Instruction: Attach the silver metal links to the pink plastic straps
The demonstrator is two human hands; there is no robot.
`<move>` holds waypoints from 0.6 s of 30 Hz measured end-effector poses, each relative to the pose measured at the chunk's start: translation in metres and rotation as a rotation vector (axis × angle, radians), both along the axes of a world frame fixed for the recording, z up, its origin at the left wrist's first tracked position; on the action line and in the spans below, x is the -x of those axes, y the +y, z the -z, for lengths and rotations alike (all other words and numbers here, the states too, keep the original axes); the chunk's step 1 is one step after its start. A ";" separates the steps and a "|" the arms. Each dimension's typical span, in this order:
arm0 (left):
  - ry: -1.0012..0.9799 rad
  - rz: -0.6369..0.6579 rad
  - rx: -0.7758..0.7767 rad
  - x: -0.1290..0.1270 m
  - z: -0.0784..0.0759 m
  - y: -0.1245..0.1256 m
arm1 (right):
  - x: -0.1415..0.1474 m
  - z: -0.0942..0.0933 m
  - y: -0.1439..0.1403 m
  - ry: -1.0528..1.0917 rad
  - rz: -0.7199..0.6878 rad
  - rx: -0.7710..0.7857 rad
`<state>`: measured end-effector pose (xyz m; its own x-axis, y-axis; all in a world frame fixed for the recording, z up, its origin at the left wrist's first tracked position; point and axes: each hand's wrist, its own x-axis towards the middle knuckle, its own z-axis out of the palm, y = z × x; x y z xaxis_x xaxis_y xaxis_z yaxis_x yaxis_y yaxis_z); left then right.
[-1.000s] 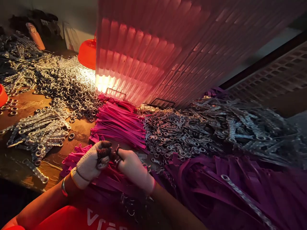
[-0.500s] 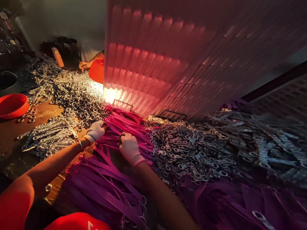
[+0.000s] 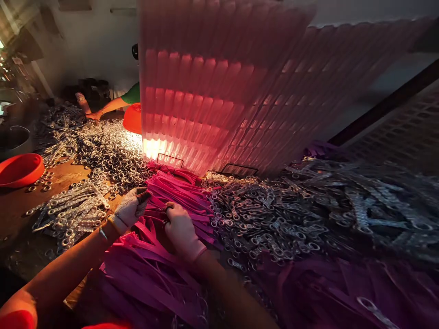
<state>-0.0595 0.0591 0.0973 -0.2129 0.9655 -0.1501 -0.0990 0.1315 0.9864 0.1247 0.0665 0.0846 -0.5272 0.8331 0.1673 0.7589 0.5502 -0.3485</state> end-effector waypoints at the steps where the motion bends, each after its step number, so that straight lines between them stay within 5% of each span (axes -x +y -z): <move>1: -0.061 0.036 0.012 0.002 -0.007 -0.012 | -0.003 -0.004 -0.009 0.086 -0.017 -0.009; 4: -0.285 0.097 0.041 0.008 -0.021 -0.051 | -0.011 -0.020 -0.040 0.324 -0.088 -0.008; 8: -0.630 0.219 0.102 0.004 -0.024 -0.098 | -0.015 -0.043 -0.073 0.386 -0.114 -0.002; 14: -0.377 0.200 0.083 -0.028 -0.025 -0.132 | -0.016 -0.057 -0.101 0.093 -0.082 -0.138; 18: -0.044 0.323 0.047 -0.035 -0.034 -0.140 | -0.023 -0.057 -0.116 -0.143 -0.119 -0.358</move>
<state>-0.0249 -0.0807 0.1315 0.1111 0.9738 -0.1983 -0.0869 0.2083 0.9742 0.1479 -0.0491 0.1413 -0.6556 0.6673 0.3534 0.7094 0.7047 -0.0144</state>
